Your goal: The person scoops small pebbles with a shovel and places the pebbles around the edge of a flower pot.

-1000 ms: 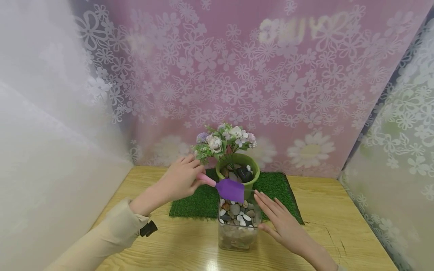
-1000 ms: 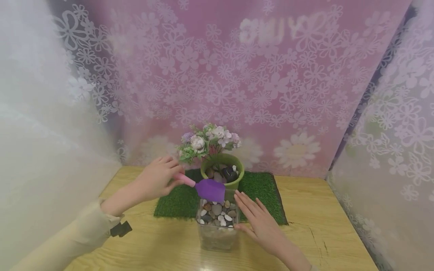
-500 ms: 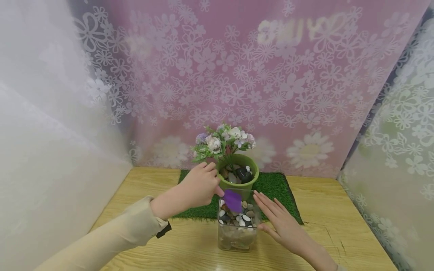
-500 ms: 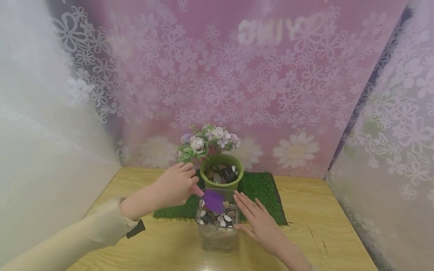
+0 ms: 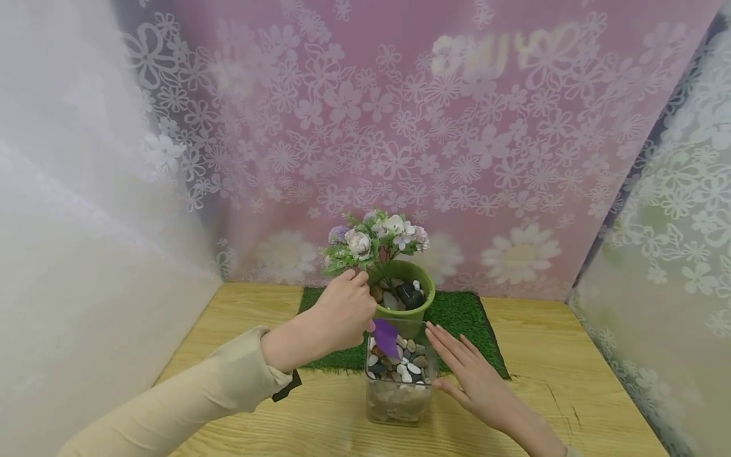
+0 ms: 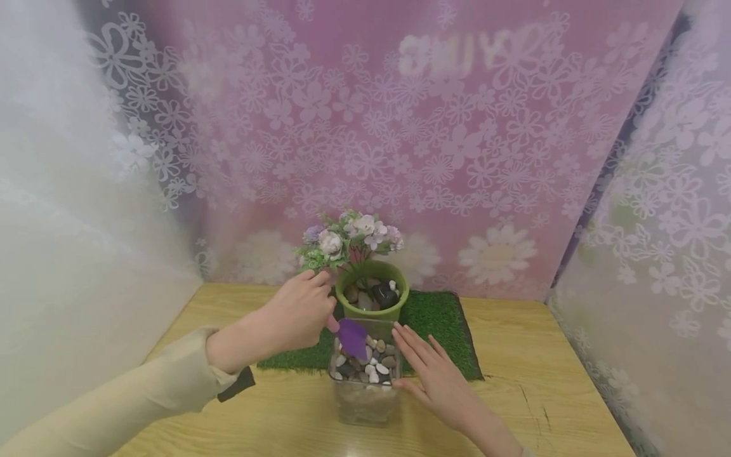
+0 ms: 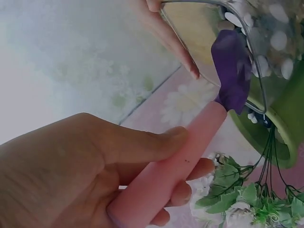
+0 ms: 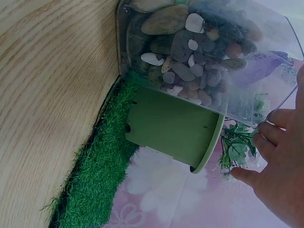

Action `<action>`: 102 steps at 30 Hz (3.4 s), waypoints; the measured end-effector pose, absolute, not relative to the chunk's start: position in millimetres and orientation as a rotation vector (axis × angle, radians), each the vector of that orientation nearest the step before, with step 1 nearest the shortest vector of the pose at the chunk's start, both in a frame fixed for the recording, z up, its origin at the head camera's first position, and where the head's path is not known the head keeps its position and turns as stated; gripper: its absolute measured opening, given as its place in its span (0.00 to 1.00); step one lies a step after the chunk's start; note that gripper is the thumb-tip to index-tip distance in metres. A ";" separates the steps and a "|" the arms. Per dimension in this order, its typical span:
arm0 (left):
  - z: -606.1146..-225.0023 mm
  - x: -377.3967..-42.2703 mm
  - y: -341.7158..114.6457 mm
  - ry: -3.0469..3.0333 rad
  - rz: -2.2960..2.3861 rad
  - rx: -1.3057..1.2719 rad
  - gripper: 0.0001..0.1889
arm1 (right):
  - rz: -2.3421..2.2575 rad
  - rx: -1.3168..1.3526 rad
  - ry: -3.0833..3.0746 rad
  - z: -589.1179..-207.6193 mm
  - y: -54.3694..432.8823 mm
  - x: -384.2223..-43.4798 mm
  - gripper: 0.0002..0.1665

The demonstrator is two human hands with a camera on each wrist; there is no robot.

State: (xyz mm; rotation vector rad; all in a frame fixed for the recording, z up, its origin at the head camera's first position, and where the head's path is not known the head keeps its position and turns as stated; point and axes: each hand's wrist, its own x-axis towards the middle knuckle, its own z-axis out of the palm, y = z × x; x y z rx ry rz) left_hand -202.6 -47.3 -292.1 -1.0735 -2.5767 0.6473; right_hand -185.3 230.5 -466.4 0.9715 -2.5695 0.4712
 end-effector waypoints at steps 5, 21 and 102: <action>-289.1 -199.7 -44.1 -2.632 0.635 -1.052 0.21 | 0.482 0.961 -2.598 -467.4 230.0 -186.1 0.53; -287.7 -201.5 -40.3 -2.736 0.602 -1.037 0.18 | 0.490 0.970 -2.574 -466.3 229.4 -186.3 0.54; -366.2 -220.1 -86.4 -2.556 0.032 -1.169 0.05 | 0.557 0.977 -2.566 -467.0 230.0 -185.4 0.50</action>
